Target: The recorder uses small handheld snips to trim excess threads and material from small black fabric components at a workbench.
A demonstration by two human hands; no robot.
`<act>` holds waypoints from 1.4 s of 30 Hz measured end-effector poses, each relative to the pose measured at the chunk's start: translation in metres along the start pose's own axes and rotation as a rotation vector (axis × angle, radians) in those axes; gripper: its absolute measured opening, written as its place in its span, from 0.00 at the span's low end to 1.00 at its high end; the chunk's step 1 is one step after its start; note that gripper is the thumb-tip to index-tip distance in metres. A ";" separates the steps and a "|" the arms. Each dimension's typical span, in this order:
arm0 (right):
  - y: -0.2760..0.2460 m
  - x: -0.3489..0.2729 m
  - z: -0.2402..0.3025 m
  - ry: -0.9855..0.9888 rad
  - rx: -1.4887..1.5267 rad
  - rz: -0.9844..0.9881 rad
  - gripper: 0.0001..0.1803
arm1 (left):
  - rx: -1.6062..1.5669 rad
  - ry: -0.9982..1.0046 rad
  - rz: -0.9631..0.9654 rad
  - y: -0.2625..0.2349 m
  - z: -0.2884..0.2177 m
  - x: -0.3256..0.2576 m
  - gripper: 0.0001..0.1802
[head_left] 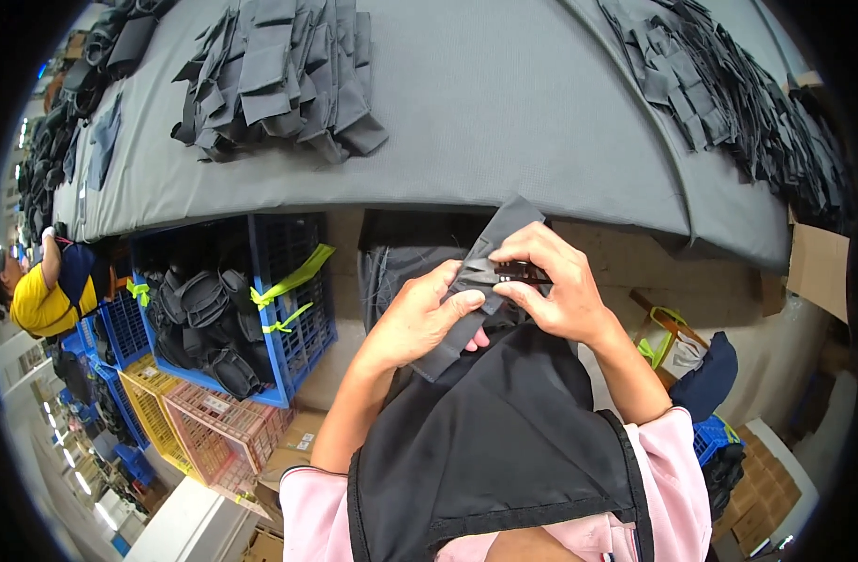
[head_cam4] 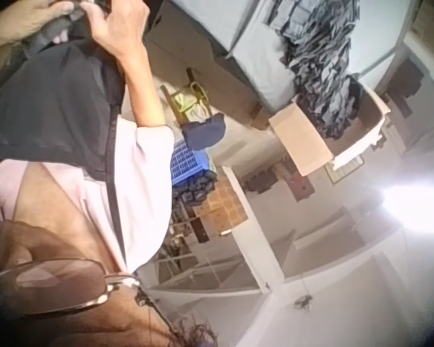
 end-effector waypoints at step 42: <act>-0.003 -0.020 0.017 0.049 -0.206 -0.014 0.11 | 0.819 0.181 -0.388 0.006 -0.023 -0.008 0.16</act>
Point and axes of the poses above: each hand's wrist, its own x-axis towards the middle knuckle, its own y-axis out of the palm, z = x × y, the point moved 6 cm from there along x, towards the middle knuckle, and after that the axes turned 6 degrees about -y, right-handed, at the moved point
